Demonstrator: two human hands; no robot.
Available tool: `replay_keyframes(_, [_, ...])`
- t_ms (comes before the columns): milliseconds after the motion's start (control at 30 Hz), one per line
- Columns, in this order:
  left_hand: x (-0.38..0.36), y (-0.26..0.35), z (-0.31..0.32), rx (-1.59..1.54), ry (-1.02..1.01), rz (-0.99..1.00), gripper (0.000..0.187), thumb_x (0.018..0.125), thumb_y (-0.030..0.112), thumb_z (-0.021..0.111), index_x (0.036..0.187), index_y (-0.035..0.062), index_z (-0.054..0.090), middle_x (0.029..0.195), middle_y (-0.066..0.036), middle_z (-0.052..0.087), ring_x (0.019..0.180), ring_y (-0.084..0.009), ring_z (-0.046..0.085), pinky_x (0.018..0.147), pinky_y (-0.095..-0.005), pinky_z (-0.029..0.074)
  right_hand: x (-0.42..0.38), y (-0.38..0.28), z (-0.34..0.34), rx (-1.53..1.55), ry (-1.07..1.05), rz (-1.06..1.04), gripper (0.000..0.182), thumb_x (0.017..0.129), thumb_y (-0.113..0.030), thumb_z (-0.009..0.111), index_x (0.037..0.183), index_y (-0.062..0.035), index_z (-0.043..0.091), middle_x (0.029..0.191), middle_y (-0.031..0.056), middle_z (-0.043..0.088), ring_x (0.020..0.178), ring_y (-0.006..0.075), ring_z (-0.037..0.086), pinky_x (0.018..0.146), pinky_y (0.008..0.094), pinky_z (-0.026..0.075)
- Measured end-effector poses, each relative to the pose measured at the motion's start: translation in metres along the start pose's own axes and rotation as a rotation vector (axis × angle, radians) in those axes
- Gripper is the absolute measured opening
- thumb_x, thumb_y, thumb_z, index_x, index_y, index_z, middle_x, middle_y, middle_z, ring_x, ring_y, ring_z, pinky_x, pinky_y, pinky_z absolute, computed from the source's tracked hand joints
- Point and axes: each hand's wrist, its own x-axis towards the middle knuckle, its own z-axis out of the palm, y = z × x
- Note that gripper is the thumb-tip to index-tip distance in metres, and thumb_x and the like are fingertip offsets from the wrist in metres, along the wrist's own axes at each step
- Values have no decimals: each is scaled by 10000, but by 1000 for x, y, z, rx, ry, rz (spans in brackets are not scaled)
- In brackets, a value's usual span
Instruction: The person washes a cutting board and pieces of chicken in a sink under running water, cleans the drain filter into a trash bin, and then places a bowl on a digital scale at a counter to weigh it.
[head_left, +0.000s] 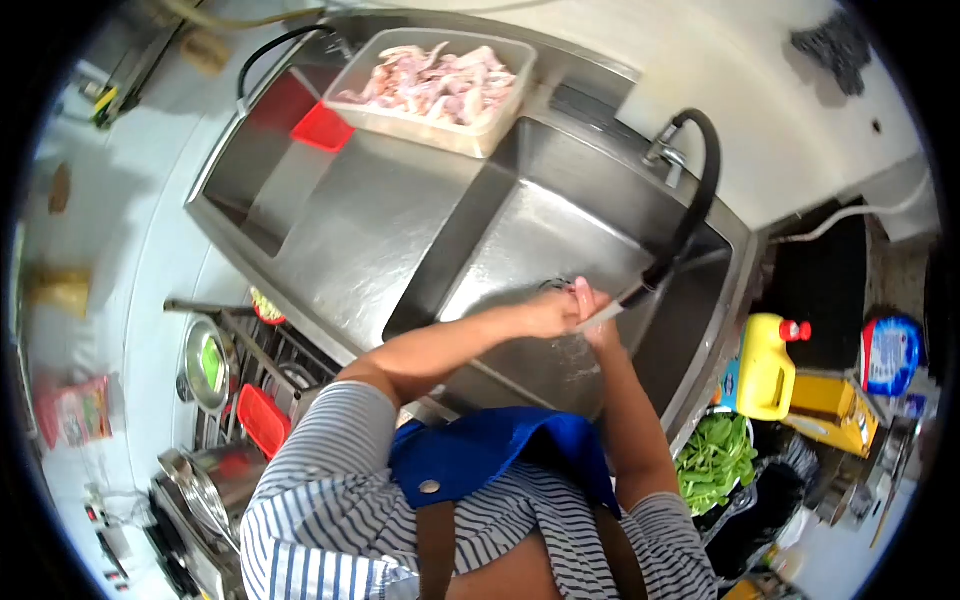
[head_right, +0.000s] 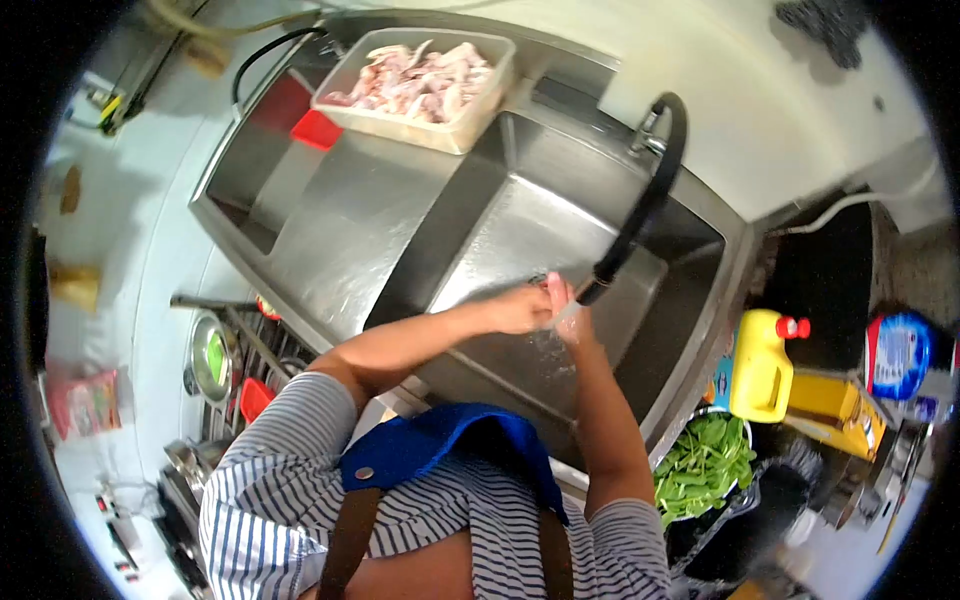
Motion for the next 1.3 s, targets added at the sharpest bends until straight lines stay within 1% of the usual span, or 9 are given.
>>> replay_keyframes(167, [30,-25,-129,635,737,407,357,695,58,573,1048,50,522,988,-161,569,892,-375,533,802,-457,410,47,53,-54,-178,16,-229,144,798,-85,521,895,4,580,758,87,606,697,185,564,653,324,441])
replay_keyframes(267, [49,-11,-193,1166,1075,50,396,745,146,564,1122,48,488,945,-175,580,889,-399,521,842,-490,352,87,22,-77,-63,133,-256,292,785,-84,560,1070,-28,531,904,54,574,801,133,529,697,278,421])
replay_keyframes(333, [47,-29,-217,1153,735,-340,375,786,166,527,1144,59,492,905,-175,601,893,-372,536,823,-486,354,120,16,-88,-176,354,-436,299,778,-106,533,1056,5,549,969,138,613,894,205,572,764,316,425])
replay_keyframes(533, [15,-19,-212,1061,769,-218,204,807,160,482,964,60,564,748,-124,598,785,-274,566,755,-416,384,149,-61,-109,43,477,41,388,748,-115,582,1110,8,517,995,117,589,891,221,553,798,290,412])
replay_keyframes(667, [-24,-10,-195,1110,784,-192,195,799,147,497,957,56,565,738,-106,587,770,-270,557,746,-404,391,206,-22,-141,741,-63,177,115,756,-118,562,815,-19,555,687,77,545,589,207,536,537,368,469])
replay_keyframes(767, [-44,0,-182,1161,719,-220,209,774,125,531,963,43,568,711,-96,562,752,-267,542,746,-397,395,233,-46,-150,511,169,139,182,776,-152,480,682,-4,530,557,78,478,467,189,480,408,331,421])
replay_keyframes(1167, [-58,14,-162,941,777,-171,323,711,41,545,1033,24,526,847,-149,564,848,-296,525,841,-434,366,87,-109,-134,726,-120,-157,396,817,-312,538,1097,-41,470,1004,130,569,898,249,586,731,354,488])
replay_keyframes(1233, [-64,27,-158,835,775,-75,482,703,-6,541,1174,56,460,1084,-185,519,1032,-316,479,965,-468,287,76,-7,-124,1129,-661,-310,508,829,-373,501,1221,-61,418,1075,142,555,963,269,559,788,379,458])
replay_keyframes(1300, [-68,28,-143,911,767,-29,484,692,-20,545,1163,61,471,1080,-168,520,1040,-327,473,960,-462,296,39,102,-131,1080,-782,325,534,826,-387,499,1233,-55,402,1120,134,534,949,271,558,843,371,426])
